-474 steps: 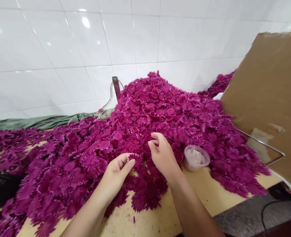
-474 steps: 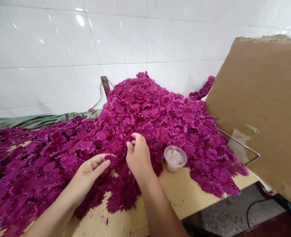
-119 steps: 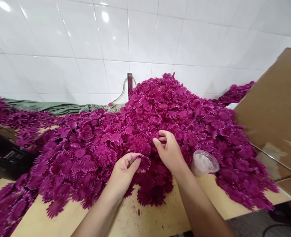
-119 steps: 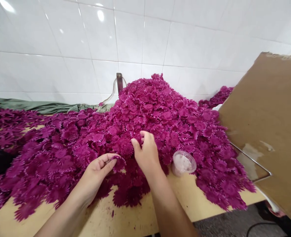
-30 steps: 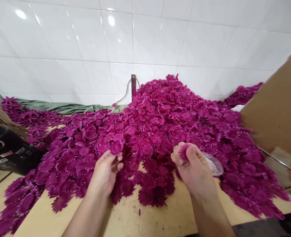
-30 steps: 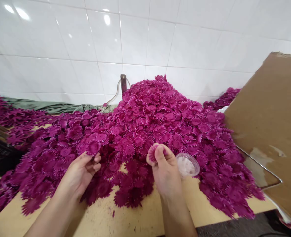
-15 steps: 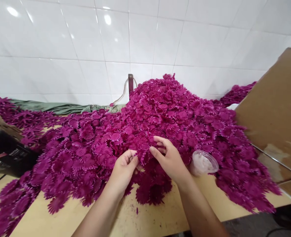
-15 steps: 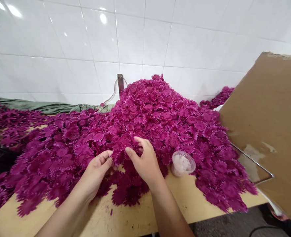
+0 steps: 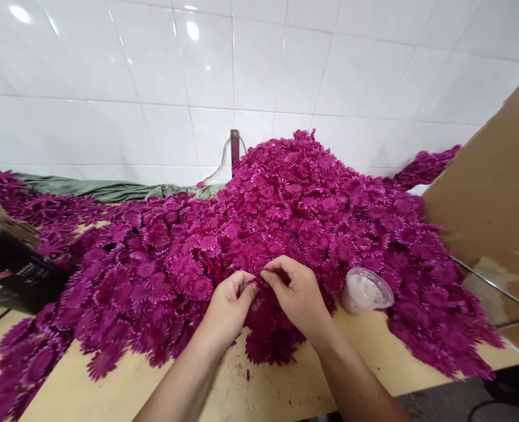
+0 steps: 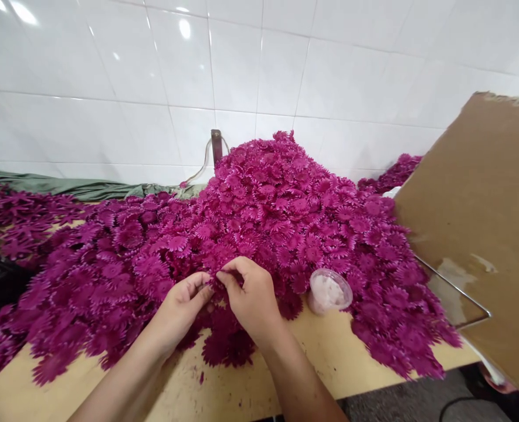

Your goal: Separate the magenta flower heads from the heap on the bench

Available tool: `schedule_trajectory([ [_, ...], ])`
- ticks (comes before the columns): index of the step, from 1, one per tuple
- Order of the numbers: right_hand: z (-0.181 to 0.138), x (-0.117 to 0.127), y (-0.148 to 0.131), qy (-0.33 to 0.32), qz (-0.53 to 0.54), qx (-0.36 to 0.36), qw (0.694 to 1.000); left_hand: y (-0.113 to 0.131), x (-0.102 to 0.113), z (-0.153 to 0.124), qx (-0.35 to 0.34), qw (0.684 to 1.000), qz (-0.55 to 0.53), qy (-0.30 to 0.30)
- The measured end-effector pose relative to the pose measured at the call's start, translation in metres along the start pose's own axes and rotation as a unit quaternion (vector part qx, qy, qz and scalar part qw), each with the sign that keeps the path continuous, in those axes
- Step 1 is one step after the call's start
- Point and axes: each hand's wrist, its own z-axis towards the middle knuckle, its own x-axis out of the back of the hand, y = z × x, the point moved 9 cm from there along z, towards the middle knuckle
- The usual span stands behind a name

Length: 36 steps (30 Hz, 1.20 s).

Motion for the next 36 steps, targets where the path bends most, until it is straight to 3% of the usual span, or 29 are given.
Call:
schedule_trajectory([
  [8,0.001,0.011,0.011,0.119,-0.053,-0.041,0.991,0.010,0.005,-0.006,-0.053,0.997,0.045,0.041],
  [15,0.013,0.008,0.018,0.149,-0.052,-0.060,0.986,0.025,0.011,-0.007,-0.110,0.989,0.054,0.085],
  [18,0.024,0.027,0.036,0.193,-0.017,-0.081,0.978,0.024,0.014,-0.016,-0.110,0.990,0.043,0.076],
  [21,0.030,0.057,0.055,0.280,0.064,-0.116,0.951,0.015,0.015,-0.023,-0.074,0.997,0.026,0.027],
  [23,0.038,0.057,0.053,0.256,0.121,-0.097,0.954,0.011,0.021,-0.025,-0.054,0.998,-0.005,0.028],
  [27,0.042,0.026,0.040,0.137,0.213,-0.097,0.962,0.013,0.027,-0.018,-0.051,0.996,-0.059,0.039],
  [36,0.021,0.004,0.041,0.057,0.190,-0.156,0.968,0.008,0.022,-0.013,-0.024,0.996,-0.076,0.026],
])
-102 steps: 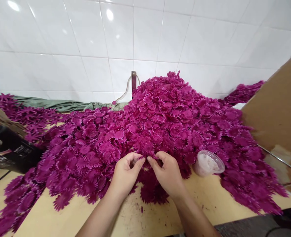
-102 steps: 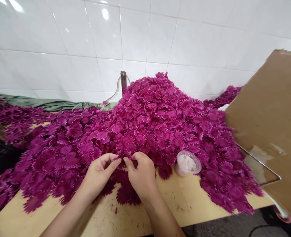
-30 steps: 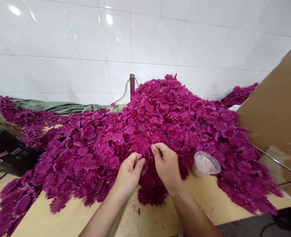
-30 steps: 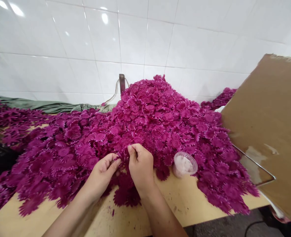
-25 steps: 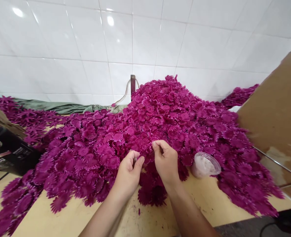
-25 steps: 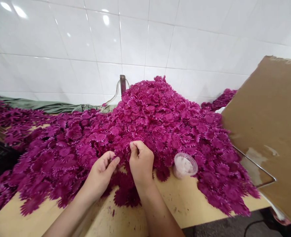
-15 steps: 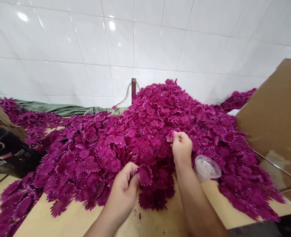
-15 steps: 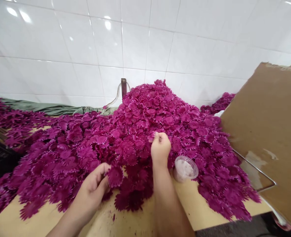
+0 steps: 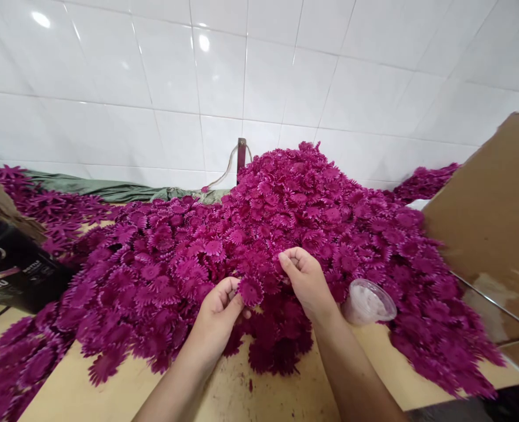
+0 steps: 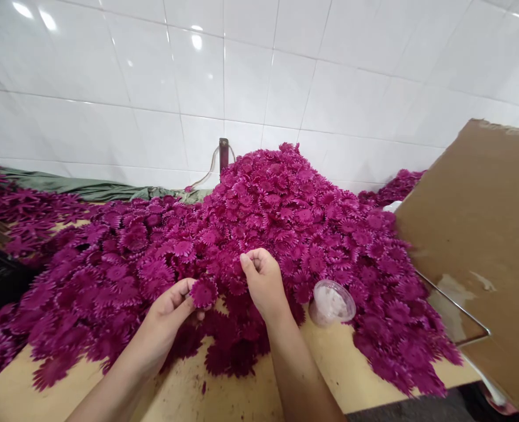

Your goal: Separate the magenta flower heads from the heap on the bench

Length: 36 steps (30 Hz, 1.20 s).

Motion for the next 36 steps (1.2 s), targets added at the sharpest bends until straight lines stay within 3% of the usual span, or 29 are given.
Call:
schedule_trajectory([
  [5,-0.002,0.001,0.003,0.037,-0.036,-0.005,0.999,0.004,-0.006,0.001,-0.006,1.000,-0.006,-0.014],
  [10,-0.006,-0.007,0.002,0.029,-0.042,0.005,0.999,0.015,-0.015,0.004,-0.029,0.999,0.032,-0.032],
  [18,-0.015,-0.023,-0.006,-0.058,-0.020,0.024,0.998,0.008,-0.017,0.020,-0.046,0.994,0.090,-0.029],
  [23,-0.025,-0.034,-0.006,-0.128,-0.009,0.020,0.992,0.013,-0.010,0.023,-0.097,0.987,0.129,0.013],
  [27,-0.029,-0.026,-0.004,-0.079,-0.052,0.022,0.995,0.016,-0.004,0.028,-0.116,0.984,0.132,0.029],
  [32,-0.030,-0.014,-0.004,-0.063,-0.068,0.041,0.995,0.016,0.044,0.034,-0.088,0.979,0.036,0.183],
  [34,-0.024,-0.004,-0.004,-0.032,-0.087,0.062,0.994,0.015,0.044,0.034,-0.071,0.984,0.025,0.164],
  [36,-0.018,0.007,-0.004,0.015,-0.124,0.081,0.989,0.015,0.030,0.034,-0.067,0.991,0.045,0.109],
])
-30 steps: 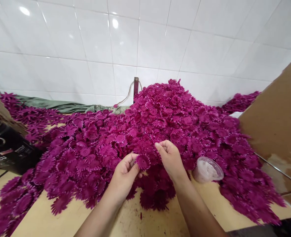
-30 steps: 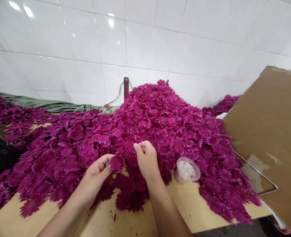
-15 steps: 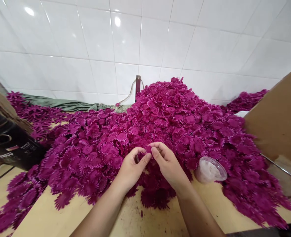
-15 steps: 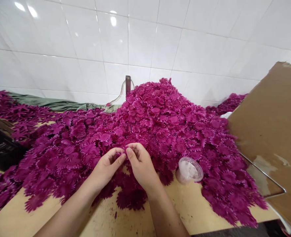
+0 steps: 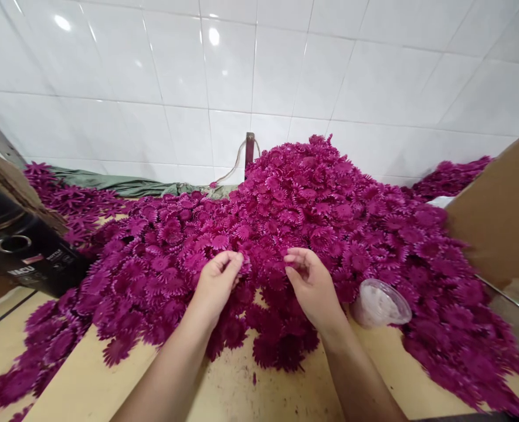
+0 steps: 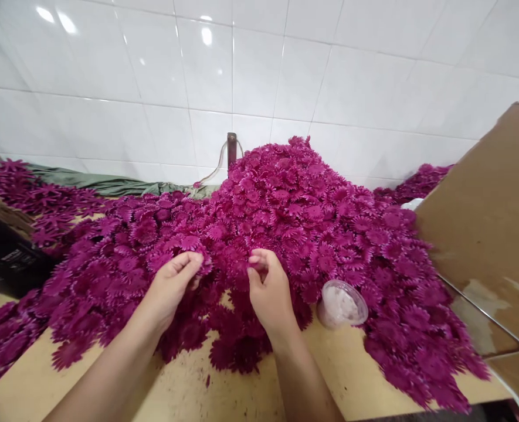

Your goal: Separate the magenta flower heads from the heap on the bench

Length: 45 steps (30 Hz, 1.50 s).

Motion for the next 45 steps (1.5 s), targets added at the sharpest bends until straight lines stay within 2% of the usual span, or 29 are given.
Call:
schedule_trajectory([
  [2,0.002,0.004,-0.002,0.021,-0.043,0.015,0.999,0.000,-0.013,-0.006,-0.003,0.999,0.023,-0.041],
  [3,0.002,0.000,-0.004,0.009,-0.056,0.018,0.998,-0.001,-0.018,-0.008,-0.006,0.998,0.036,-0.050],
  [6,-0.008,-0.023,-0.008,-0.095,-0.055,-0.009,0.994,-0.005,-0.027,-0.014,-0.015,0.995,0.078,-0.063],
  [8,-0.014,-0.033,-0.009,-0.133,-0.061,-0.034,0.989,-0.006,-0.032,-0.016,-0.019,0.992,0.099,-0.077],
  [13,-0.012,-0.033,-0.008,-0.109,-0.086,-0.014,0.990,0.000,-0.039,-0.022,-0.049,0.982,0.147,-0.107],
  [16,-0.009,-0.025,-0.006,-0.088,-0.068,-0.007,0.994,0.007,-0.040,-0.022,-0.080,0.974,0.178,-0.117],
  [21,-0.007,-0.013,-0.005,-0.082,-0.035,-0.040,0.995,0.015,-0.038,-0.024,-0.131,0.960,0.218,-0.119],
  [25,-0.007,-0.002,-0.013,-0.073,-0.032,-0.024,0.997,0.018,-0.047,-0.029,-0.162,0.950,0.227,-0.140],
  [30,-0.007,-0.003,-0.013,-0.119,0.078,-0.030,0.989,0.013,-0.067,-0.034,-0.146,0.943,0.224,-0.196],
  [36,-0.013,-0.004,-0.005,-0.147,0.153,-0.072,0.975,0.014,-0.066,-0.030,-0.139,0.952,0.197,-0.186],
  [39,-0.011,0.011,-0.005,-0.115,0.142,-0.059,0.981,0.015,-0.053,-0.020,-0.122,0.967,0.182,-0.126],
  [41,-0.006,0.031,-0.003,-0.058,0.104,-0.047,0.992,0.017,-0.043,-0.013,-0.118,0.973,0.181,-0.081],
  [43,-0.001,0.054,-0.003,0.013,0.013,-0.031,0.999,0.017,-0.042,-0.010,-0.113,0.973,0.187,-0.079],
  [45,0.002,0.070,-0.005,0.075,-0.105,-0.009,0.992,0.013,-0.048,-0.011,-0.091,0.968,0.202,-0.113],
])
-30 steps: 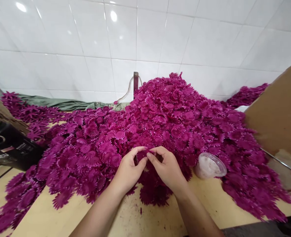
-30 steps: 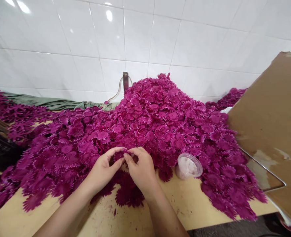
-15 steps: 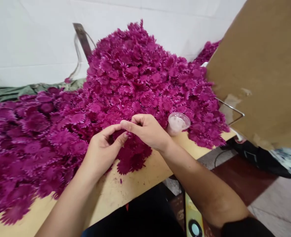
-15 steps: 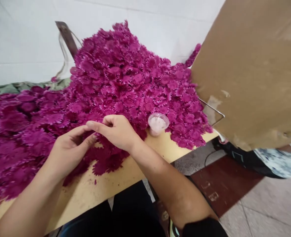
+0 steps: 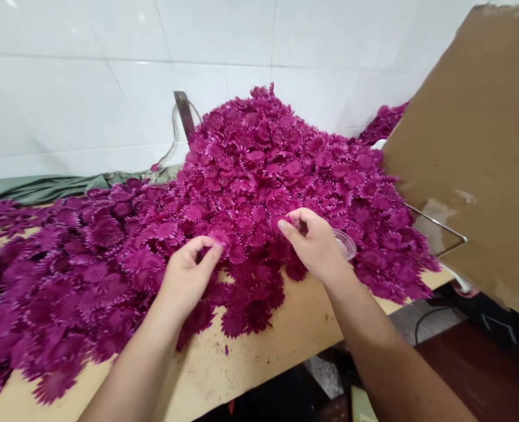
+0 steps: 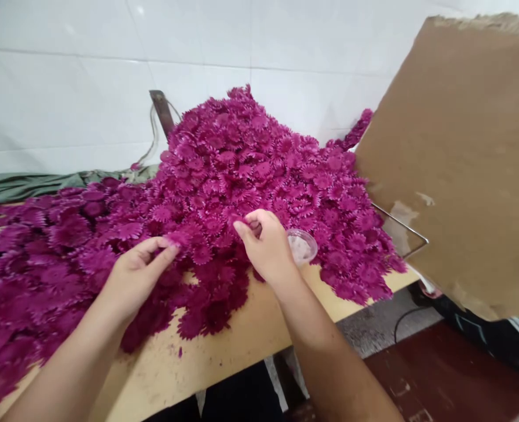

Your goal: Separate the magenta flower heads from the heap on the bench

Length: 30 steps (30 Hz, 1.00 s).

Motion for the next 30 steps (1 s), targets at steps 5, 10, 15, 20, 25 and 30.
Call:
schedule_trajectory([
  [5,-0.009,-0.026,-0.010,-0.060,-0.066,0.041,0.995,0.000,-0.016,-0.005,0.020,0.999,0.007,-0.048],
  [10,-0.027,-0.072,-0.017,-0.192,0.019,0.012,0.981,-0.010,-0.021,-0.008,0.081,0.992,-0.013,-0.091],
  [15,-0.028,-0.088,-0.016,-0.217,0.034,0.005,0.976,-0.012,-0.012,-0.007,0.055,0.997,-0.012,-0.053],
  [20,-0.028,-0.092,-0.014,-0.217,0.076,-0.008,0.973,-0.021,-0.015,-0.005,0.050,0.997,0.001,-0.052],
  [25,-0.029,-0.101,-0.016,-0.251,0.175,-0.049,0.951,-0.026,-0.009,-0.001,0.066,0.997,-0.014,-0.026],
  [30,-0.029,-0.104,-0.023,-0.256,0.213,-0.036,0.942,-0.023,-0.014,-0.003,0.075,0.995,-0.048,-0.050],
])
